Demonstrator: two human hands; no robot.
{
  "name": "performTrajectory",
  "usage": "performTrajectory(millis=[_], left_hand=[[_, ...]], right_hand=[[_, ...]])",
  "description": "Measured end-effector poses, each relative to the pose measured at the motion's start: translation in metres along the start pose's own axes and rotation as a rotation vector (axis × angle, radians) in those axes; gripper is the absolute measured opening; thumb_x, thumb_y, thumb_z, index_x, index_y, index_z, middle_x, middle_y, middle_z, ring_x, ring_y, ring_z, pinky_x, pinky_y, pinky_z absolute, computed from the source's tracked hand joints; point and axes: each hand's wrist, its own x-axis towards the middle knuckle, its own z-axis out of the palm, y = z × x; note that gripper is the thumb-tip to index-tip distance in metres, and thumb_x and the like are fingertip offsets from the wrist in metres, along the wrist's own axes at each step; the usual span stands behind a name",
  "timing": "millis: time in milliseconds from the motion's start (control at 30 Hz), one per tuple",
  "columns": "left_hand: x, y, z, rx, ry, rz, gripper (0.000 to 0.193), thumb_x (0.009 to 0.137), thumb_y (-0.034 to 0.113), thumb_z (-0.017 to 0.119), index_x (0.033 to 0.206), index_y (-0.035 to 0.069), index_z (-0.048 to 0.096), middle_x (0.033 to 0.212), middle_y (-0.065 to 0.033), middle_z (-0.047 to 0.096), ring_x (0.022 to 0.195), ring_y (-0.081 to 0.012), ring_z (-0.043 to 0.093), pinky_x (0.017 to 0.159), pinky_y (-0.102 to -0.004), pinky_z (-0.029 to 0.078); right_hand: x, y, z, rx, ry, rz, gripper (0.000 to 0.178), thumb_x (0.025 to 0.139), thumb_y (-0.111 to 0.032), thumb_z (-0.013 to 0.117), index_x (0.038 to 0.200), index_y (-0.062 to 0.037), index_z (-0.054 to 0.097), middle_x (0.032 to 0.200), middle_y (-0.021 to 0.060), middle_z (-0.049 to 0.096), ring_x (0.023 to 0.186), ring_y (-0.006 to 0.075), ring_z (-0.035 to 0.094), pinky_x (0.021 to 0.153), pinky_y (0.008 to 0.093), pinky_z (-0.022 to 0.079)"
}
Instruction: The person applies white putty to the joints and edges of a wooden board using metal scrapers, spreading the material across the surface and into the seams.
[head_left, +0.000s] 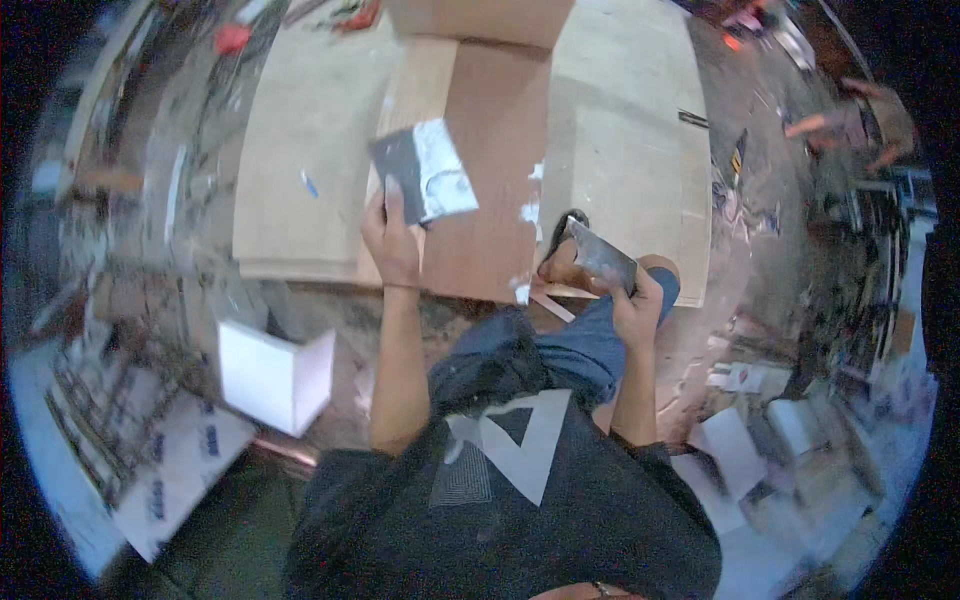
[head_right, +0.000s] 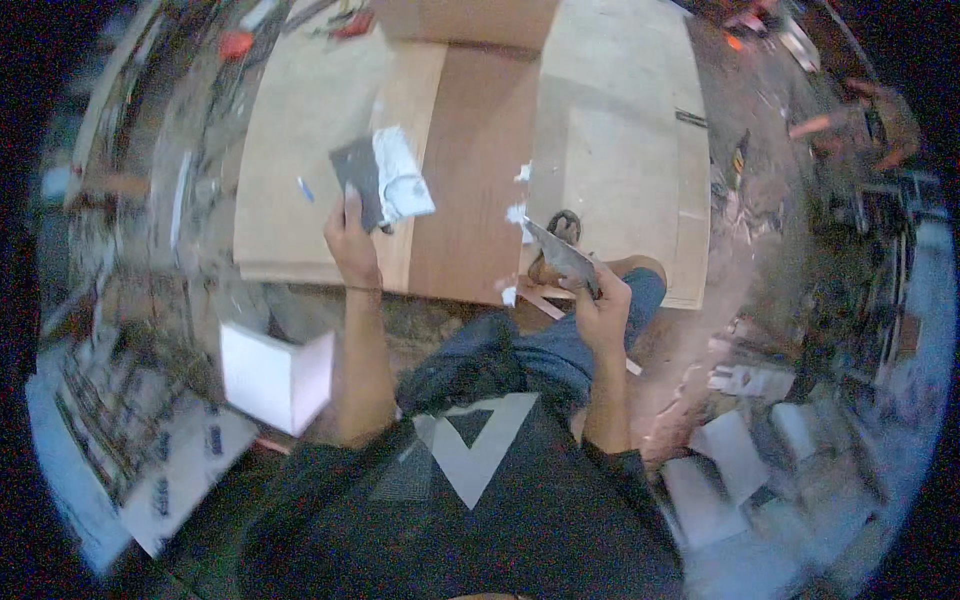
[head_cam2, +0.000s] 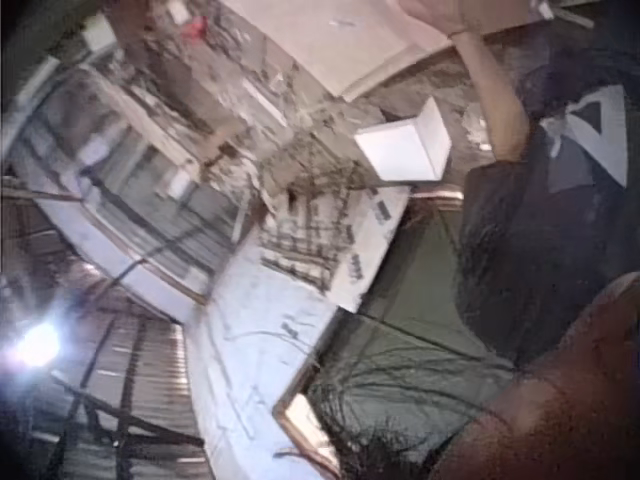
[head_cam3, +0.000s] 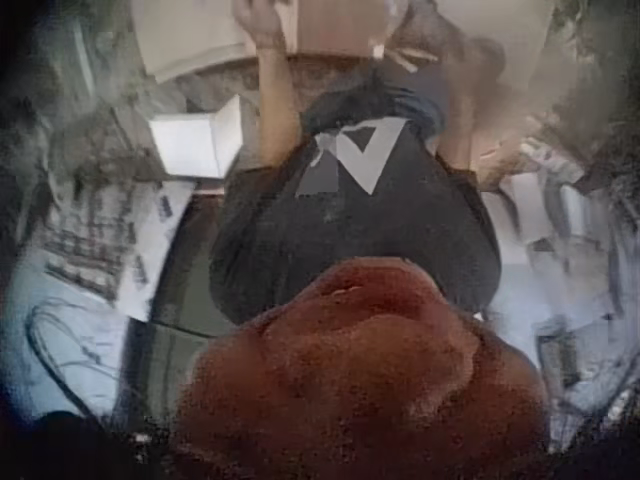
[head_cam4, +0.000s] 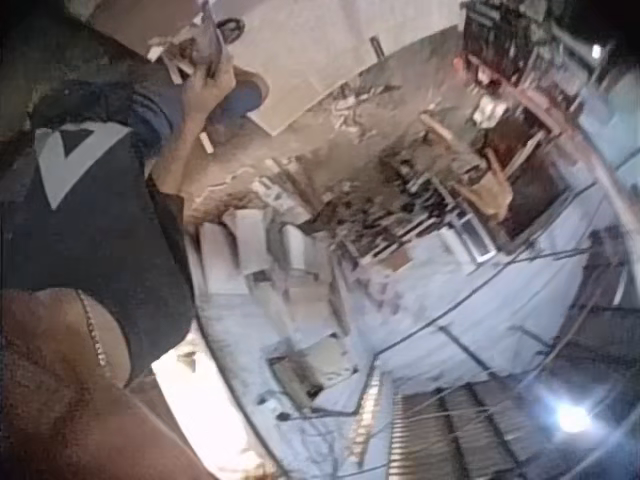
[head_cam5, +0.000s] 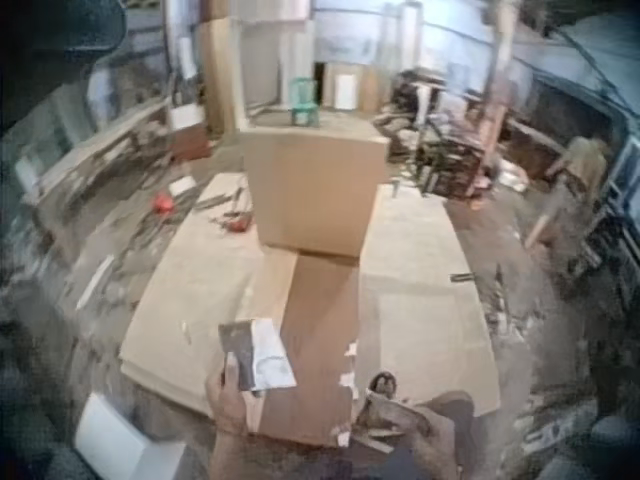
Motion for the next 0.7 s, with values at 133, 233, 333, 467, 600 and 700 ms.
performTrajectory(millis=[133,233,333,467,600,700], left_hand=[[0.036,-0.05,0.02,-0.287,0.0,-0.021,0.029,0.091,0.028,0.048,0.099,0.001,0.055,0.077,-0.0039,0.057,0.061,-0.0097,0.052,0.051,-0.0236,0.044],[0.041,-0.089,0.022,-0.34,-0.017,-0.198,0.033,0.088,0.035,0.051,0.097,0.003,0.055,0.079,-0.0043,0.055,0.064,-0.0126,0.054,0.052,-0.0246,0.047],[0.056,-0.124,0.031,-0.345,0.029,-0.371,0.032,0.09,0.034,0.05,0.097,0.002,0.055,0.078,-0.0046,0.058,0.059,-0.0109,0.052,0.048,-0.0236,0.043],[0.072,-0.223,0.009,-0.268,0.128,-0.464,0.035,0.088,0.039,0.052,0.085,0.004,0.053,0.065,-0.0001,0.051,0.05,-0.0081,0.045,0.045,-0.0217,0.039],[0.062,-0.302,0.009,-0.175,0.138,-0.556,0.035,0.088,0.04,0.051,0.076,0.007,0.049,0.057,0.0029,0.042,0.045,-0.0063,0.038,0.04,-0.0213,0.032],[0.061,-0.32,0.018,-0.162,0.129,-0.594,0.034,0.089,0.039,0.049,0.076,0.008,0.05,0.058,0.0032,0.042,0.044,-0.0057,0.036,0.039,-0.0209,0.03]], right_hand=[[0.019,0.054,0.023,0.172,0.126,0.026,0.016,0.082,-0.008,0.061,0.093,0.0038,0.061,0.076,0.0026,0.062,0.068,0.007,0.053,0.061,0.0228,0.044],[0.021,0.076,0.024,0.241,0.187,0.119,0.015,0.081,-0.008,0.063,0.091,0.0029,0.061,0.079,0.0024,0.062,0.071,0.0075,0.055,0.063,0.0226,0.045],[0.049,0.09,0.038,0.381,0.258,0.109,0.014,0.081,-0.008,0.062,0.09,0.003,0.061,0.08,0.0027,0.062,0.071,0.0079,0.055,0.063,0.0235,0.046],[0.093,0.121,0.077,0.337,0.322,0.346,0.019,0.08,-0.007,0.06,0.095,0.0057,0.06,0.084,0.0064,0.064,0.074,0.0103,0.054,0.068,0.0256,0.044],[0.122,0.195,0.127,0.19,0.34,0.32,0.021,0.078,-0.004,0.058,0.097,0.0041,0.06,0.08,0.0077,0.063,0.072,0.0112,0.055,0.067,0.026,0.044],[0.143,0.247,0.158,-0.033,0.281,0.193,0.029,0.074,0.003,0.053,0.102,0.0001,0.061,0.083,0.0101,0.064,0.076,0.0121,0.057,0.07,0.0251,0.044]])
